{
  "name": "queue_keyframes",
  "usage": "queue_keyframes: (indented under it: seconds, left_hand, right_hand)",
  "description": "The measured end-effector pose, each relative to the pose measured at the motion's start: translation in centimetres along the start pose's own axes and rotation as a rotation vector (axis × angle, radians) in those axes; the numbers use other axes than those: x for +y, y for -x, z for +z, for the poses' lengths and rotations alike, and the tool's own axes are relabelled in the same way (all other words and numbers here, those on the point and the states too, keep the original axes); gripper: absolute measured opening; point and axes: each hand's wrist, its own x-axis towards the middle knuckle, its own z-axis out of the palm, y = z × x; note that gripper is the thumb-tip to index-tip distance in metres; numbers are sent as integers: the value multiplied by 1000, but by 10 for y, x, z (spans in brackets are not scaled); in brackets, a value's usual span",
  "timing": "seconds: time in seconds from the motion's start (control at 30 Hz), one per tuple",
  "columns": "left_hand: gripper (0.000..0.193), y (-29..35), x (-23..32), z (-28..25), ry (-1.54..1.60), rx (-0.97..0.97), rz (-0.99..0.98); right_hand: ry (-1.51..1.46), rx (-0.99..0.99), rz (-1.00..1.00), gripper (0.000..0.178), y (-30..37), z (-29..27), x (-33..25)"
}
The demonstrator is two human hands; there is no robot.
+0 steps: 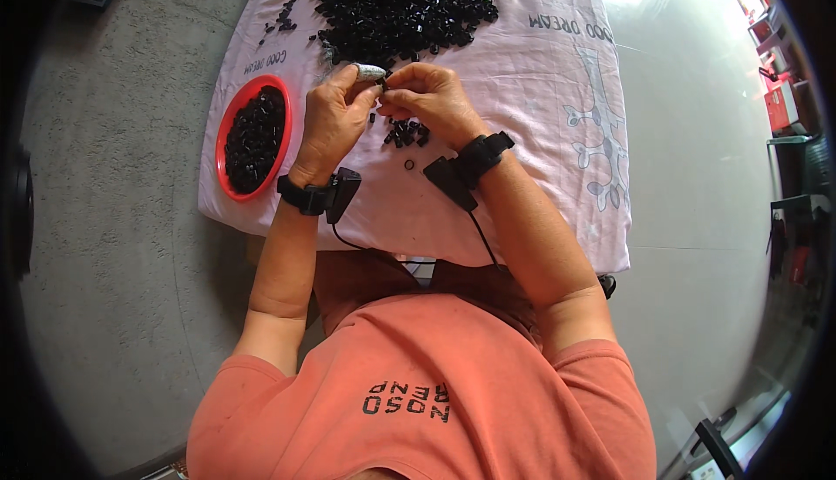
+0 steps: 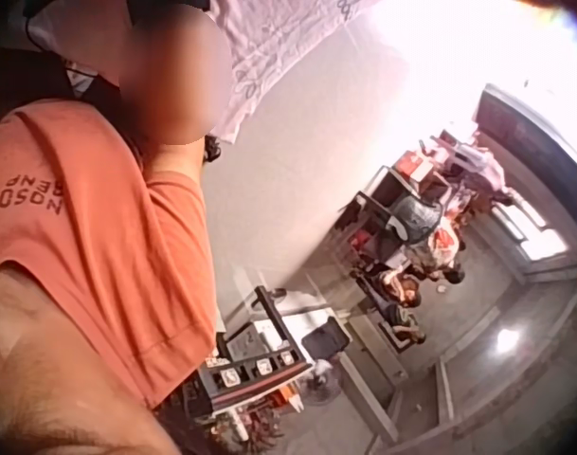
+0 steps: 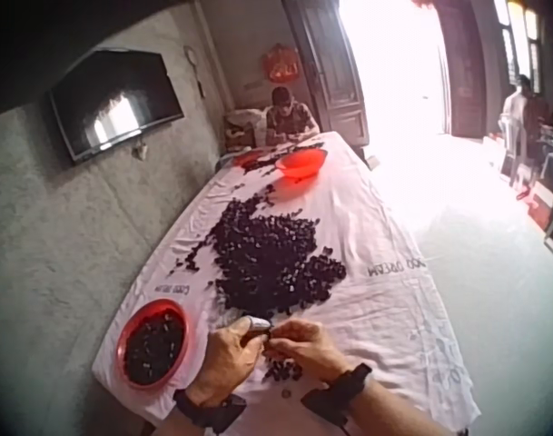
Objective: The recorder is assembling small black plastic components onto a metal base object at a table.
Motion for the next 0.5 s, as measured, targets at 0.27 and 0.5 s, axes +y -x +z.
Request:
queue_keyframes:
  seconds: [0.27,0.5]
  left_hand:
    - [24,0,4,-4,-128,-69,71]
    - [24,1,3,3,-183,-19,89]
  right_hand:
    - [44,-12,19,27,1,-4,1]
    - [46,-5,12,31,3,0,0]
